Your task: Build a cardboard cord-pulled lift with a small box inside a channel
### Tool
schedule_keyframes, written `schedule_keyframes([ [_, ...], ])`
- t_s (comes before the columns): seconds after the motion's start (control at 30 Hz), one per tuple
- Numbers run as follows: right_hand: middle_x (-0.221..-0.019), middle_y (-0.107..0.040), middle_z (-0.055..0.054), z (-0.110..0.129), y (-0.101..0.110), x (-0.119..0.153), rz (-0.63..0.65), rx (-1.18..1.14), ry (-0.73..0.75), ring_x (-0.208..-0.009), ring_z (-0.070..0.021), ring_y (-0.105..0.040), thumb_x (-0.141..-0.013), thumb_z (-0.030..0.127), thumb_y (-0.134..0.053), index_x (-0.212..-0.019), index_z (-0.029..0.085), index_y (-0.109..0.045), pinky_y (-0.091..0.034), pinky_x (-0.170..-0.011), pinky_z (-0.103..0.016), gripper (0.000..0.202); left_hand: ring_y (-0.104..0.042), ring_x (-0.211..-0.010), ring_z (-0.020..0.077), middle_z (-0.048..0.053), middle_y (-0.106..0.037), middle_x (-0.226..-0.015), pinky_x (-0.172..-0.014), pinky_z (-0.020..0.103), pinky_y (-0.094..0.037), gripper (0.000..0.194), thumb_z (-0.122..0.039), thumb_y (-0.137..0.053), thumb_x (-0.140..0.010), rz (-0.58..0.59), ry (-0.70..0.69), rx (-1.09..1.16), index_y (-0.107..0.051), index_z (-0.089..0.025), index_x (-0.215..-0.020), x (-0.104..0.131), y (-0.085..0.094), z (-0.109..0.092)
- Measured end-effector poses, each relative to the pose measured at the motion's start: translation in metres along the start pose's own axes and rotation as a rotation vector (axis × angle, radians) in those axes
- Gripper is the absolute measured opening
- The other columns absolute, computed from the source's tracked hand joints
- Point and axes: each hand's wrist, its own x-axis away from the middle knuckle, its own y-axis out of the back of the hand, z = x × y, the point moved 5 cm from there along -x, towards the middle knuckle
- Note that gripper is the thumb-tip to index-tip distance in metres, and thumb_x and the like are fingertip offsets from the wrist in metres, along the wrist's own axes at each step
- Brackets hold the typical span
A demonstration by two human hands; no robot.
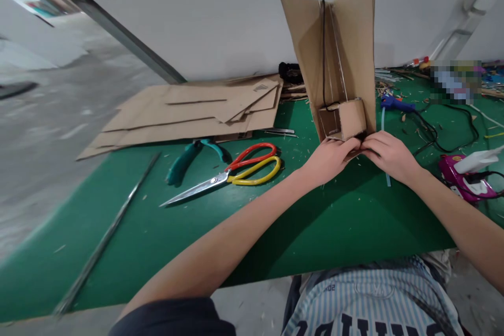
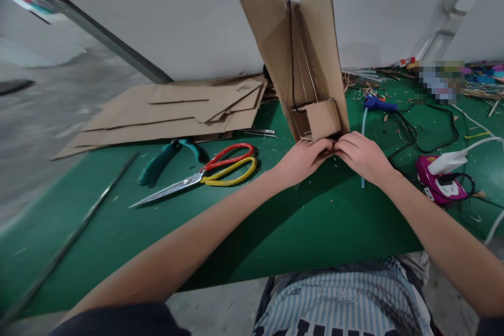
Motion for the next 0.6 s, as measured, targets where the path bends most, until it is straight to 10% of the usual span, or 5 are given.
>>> schedule_keyframes([
  [0.6, -0.096, -0.071, -0.01, 0.0009, -0.0025, 0.0015, 0.025, 0.0, 0.013, -0.09, -0.0225, -0.063, -0.101, 0.027, -0.049, -0.097, 0.017, -0.07, -0.053, -0.079, -0.039, 0.024, -0.071, -0.079, 0.0191, 0.002, -0.075, -0.085, -0.077, 0.033, -0.047, 0.018, -0.031, -0.046, -0.102, -0.068, 0.003, 0.017, -0.06, -0.019, -0.1, 0.0027, -0.0033, 0.0033],
])
